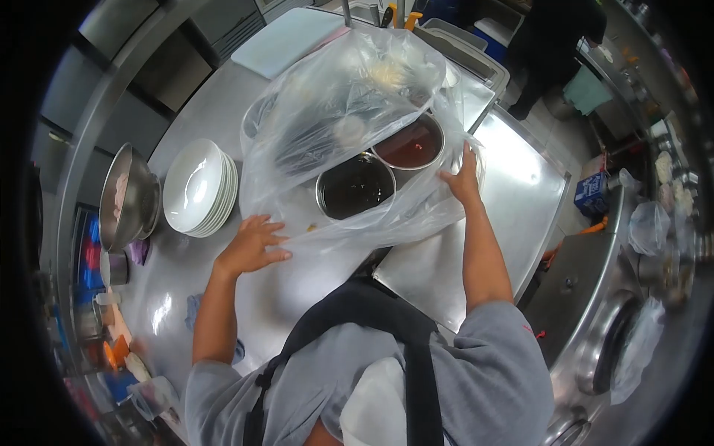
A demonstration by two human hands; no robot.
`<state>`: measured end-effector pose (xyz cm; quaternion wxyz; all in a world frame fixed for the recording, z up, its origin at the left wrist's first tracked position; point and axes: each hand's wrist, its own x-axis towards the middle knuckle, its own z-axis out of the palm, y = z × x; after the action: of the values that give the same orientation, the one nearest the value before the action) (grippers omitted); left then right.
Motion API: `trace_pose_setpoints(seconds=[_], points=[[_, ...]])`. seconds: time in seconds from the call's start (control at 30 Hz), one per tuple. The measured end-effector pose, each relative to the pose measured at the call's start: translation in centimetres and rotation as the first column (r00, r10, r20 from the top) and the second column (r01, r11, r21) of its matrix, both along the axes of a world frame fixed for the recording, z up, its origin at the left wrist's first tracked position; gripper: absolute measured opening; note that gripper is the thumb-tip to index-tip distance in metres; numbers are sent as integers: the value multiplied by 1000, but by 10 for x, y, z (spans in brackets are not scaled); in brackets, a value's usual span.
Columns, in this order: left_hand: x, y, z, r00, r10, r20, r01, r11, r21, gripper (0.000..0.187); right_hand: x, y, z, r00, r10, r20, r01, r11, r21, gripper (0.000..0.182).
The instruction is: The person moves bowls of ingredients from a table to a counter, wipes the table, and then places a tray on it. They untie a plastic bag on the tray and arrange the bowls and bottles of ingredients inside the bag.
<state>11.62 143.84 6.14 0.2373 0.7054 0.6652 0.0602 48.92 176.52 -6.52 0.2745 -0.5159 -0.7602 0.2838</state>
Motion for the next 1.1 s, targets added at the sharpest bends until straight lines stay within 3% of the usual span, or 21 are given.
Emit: trace_pose_setpoints(seconds=[0.07, 0.2, 0.27, 0.3, 0.4, 0.47, 0.53, 0.57, 0.6, 0.67, 0.7, 0.73, 0.77, 0.8, 0.87, 0.9, 0.93, 0.97, 1.0, 1.07, 1.1], points=[[0, 3, -8, 999, 31, 38, -31, 1000, 6, 47, 4, -5, -8, 986, 6, -169, -10, 1000, -22, 103], [21, 12, 2, 998, -36, -49, 26, 983, -181, 52, 11, -25, -6, 983, -70, -170, 67, 997, -27, 93], [24, 13, 7, 996, -54, -72, 36, 974, -224, 54, 12, -34, -7, 992, -66, -108, 81, 987, 142, 82], [23, 13, 8, 996, -57, -75, 40, 977, -212, 54, 11, -40, -8, 992, -71, -106, 85, 986, 140, 82], [24, 11, 18, 993, -95, -70, 77, 972, -222, 54, 0, -50, -11, 960, -232, 159, 188, 949, 253, 67], [27, 10, 26, 989, -136, -57, 118, 963, -242, 54, -5, -50, -14, 945, -272, 185, 214, 935, 283, 63], [31, 3, 31, 995, -102, -22, 96, 976, -197, 52, -10, -45, -31, 947, -317, 49, 311, 945, 99, 59], [29, 2, 24, 994, -108, -19, 102, 974, -201, 52, -16, -41, -45, 934, -323, -153, 333, 942, 43, 55], [24, 2, 13, 993, -103, -64, 91, 980, -175, 51, -24, -43, -49, 915, -379, -139, 380, 925, -17, 56], [25, 8, 7, 988, -107, -106, 93, 986, -136, 50, -40, -38, -55, 810, -479, -339, 415, 876, -245, 53], [27, 9, 8, 959, -152, -240, 99, 970, -222, 49, -40, -39, -50, 805, -488, -337, 426, 872, -242, 53], [28, 7, 8, 909, -202, -364, 86, 947, -310, 49, -40, -42, -45, 718, -521, -462, 365, 846, -389, 49], [27, 5, 6, 911, -204, -359, 88, 945, -314, 49, -41, -45, -40, 608, -561, -562, 270, 812, -518, 44], [23, 4, 2, 927, -147, -346, 54, 963, -265, 49, -37, -44, -41, 607, -561, -563, 271, 812, -517, 44], [12, 9, -8, 939, -102, -328, 30, 976, -216, 49, -16, -44, -49, 411, -624, -665, -43, 715, -698, 36], [1, 15, -14, 971, 10, -239, -56, 981, -185, 48, -15, -47, -46, 407, -626, -665, -37, 717, -697, 36], [-8, 20, -20, 982, 123, -145, -146, 976, -160, 48, -16, -49, -42, 231, -761, -606, -12, 621, -784, 30], [-14, 23, -28, 982, 117, -145, -140, 978, -156, 48, -18, -50, -37, 45, -857, -513, -14, 513, -858, 25], [-19, 25, -38, 982, 182, -57, -188, 974, -123, 48, -7, -42, -66, 39, -857, -514, -9, 514, -858, 25], [-26, 32, -45, 974, 223, 41, -220, 972, -78, 48, 28, -10, -141, 45, -699, -713, -649, 522, -553, 20], [-28, 33, -47, 943, 299, 149, -293, 954, -60, 44, 4, -14, -103, 15, -775, -632, -684, 453, -571, 23]])
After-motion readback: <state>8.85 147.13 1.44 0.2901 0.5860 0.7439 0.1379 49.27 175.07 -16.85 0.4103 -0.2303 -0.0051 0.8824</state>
